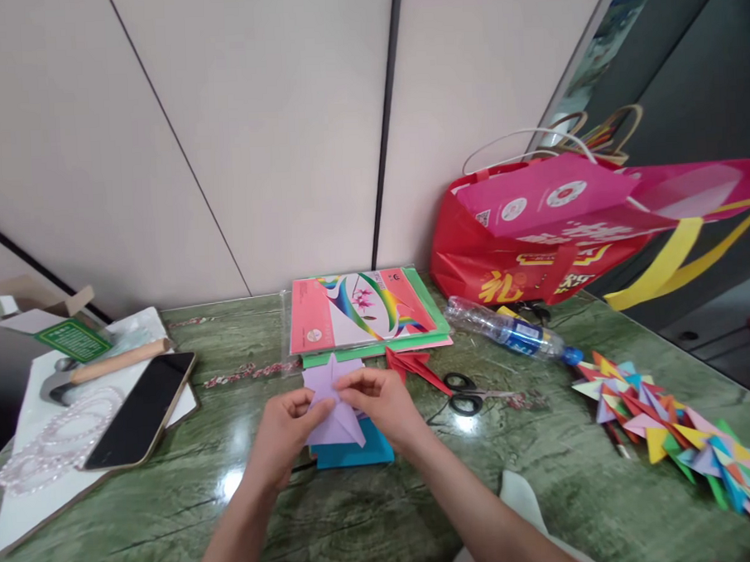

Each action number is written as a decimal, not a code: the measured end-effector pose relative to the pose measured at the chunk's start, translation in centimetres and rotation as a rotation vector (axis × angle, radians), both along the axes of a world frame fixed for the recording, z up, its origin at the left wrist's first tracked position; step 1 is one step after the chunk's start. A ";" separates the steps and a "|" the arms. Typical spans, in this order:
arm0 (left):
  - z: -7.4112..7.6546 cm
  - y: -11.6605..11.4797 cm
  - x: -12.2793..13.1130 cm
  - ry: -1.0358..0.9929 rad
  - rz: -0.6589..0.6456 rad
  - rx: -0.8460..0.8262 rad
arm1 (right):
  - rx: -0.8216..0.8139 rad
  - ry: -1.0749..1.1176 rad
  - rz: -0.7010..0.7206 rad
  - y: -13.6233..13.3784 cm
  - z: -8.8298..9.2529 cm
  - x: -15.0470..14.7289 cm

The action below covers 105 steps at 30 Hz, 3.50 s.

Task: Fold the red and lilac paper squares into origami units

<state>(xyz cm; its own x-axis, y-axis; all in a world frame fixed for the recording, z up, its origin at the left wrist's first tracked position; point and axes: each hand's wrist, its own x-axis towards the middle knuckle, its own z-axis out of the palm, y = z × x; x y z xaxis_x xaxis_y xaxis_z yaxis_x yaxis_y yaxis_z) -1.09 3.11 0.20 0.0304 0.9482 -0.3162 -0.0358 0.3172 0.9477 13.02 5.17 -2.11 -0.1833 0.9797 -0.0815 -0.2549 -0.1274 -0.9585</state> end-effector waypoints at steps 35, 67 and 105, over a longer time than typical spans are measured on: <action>0.5 0.0 -0.5 -0.055 -0.131 0.039 | 0.069 0.038 0.069 0.5 0.0 0.2; 1.2 -0.1 -0.5 -0.139 -0.241 0.026 | 0.125 0.022 -0.025 0.4 0.4 0.1; 1.6 -0.6 0.0 -0.163 -0.296 -0.001 | -0.193 0.247 0.001 0.8 0.1 0.7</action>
<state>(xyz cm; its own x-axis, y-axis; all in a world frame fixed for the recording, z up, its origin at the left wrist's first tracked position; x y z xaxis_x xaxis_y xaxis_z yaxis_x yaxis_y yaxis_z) -1.06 2.54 1.82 0.3546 0.8905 -0.2849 -0.0936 0.3370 0.9368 13.77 5.93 -2.01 -0.2218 0.9502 -0.2189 -0.4770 -0.3015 -0.8256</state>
